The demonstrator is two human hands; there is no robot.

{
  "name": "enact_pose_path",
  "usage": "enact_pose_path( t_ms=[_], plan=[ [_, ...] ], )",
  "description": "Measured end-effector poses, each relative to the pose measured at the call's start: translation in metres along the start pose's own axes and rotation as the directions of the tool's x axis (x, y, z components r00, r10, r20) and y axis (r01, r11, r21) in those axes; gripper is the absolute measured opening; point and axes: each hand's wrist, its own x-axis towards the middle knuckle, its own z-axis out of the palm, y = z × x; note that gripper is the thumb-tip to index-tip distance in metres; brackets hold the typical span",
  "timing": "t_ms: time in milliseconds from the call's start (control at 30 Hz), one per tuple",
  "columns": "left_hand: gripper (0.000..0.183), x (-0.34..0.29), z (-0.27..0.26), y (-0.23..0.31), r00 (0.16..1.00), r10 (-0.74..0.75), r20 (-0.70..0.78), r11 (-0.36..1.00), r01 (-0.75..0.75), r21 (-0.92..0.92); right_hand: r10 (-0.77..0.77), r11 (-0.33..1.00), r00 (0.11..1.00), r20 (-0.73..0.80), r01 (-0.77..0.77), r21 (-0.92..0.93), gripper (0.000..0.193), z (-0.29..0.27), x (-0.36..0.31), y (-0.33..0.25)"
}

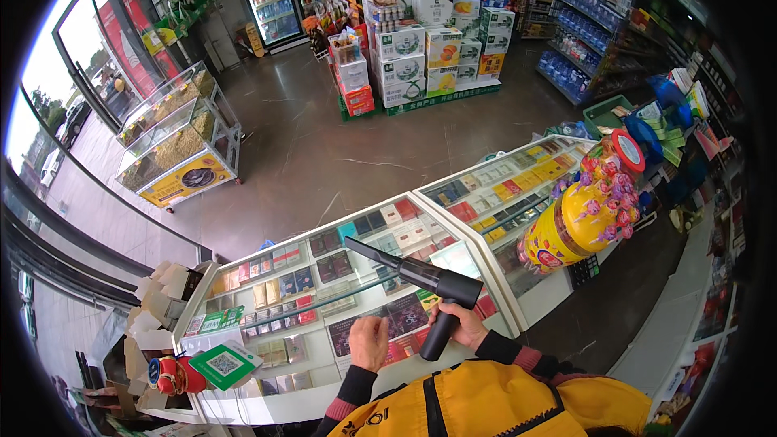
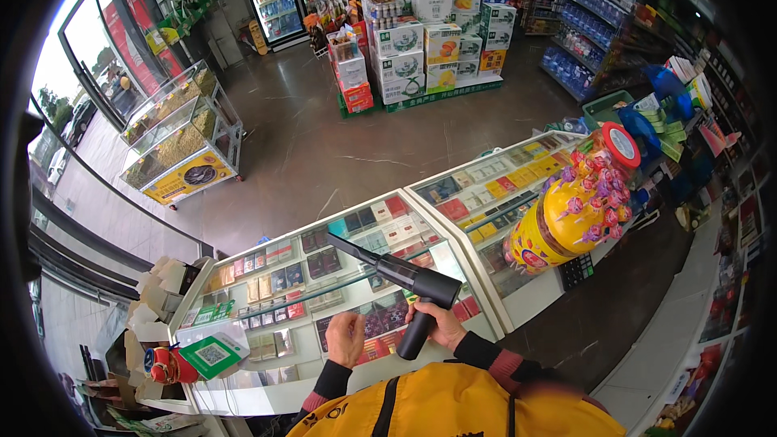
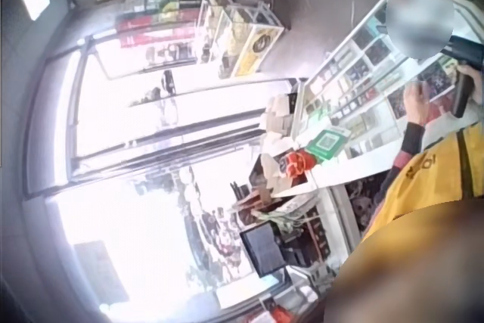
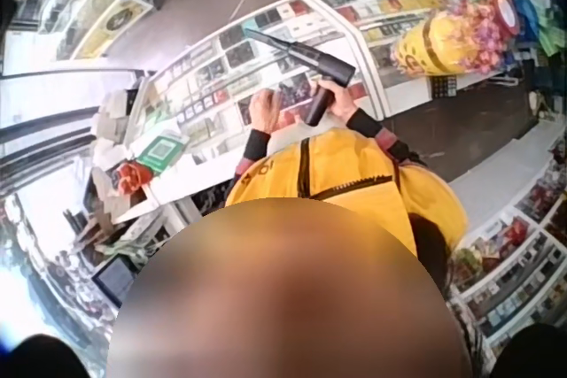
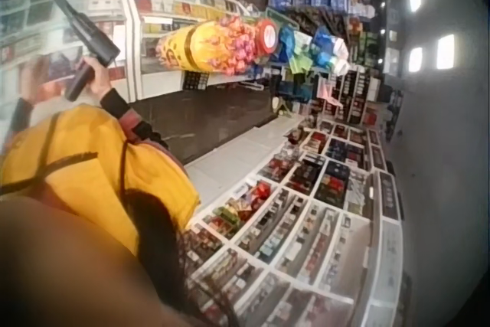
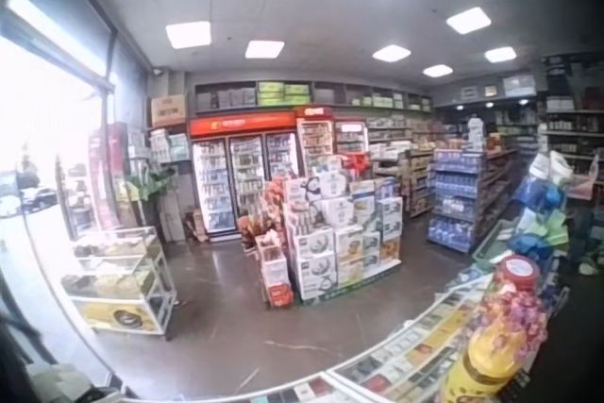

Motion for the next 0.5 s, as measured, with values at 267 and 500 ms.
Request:
enact_pose_path(
  t_ms=[267,500],
  plan=[
    [0.020,-0.016,0.026,0.011,0.982,0.137,0.128,0.977,-0.155,0.144,-0.042,0.999,0.999,-0.032,0.042,-0.018,0.018,-0.002,-0.001,0.005],
    [0.022,-0.017,0.033,0.010,0.983,0.165,0.079,0.967,-0.177,0.183,-0.067,0.993,0.998,0.004,0.067,-0.095,0.021,-0.004,0.003,0.006]
  ],
)
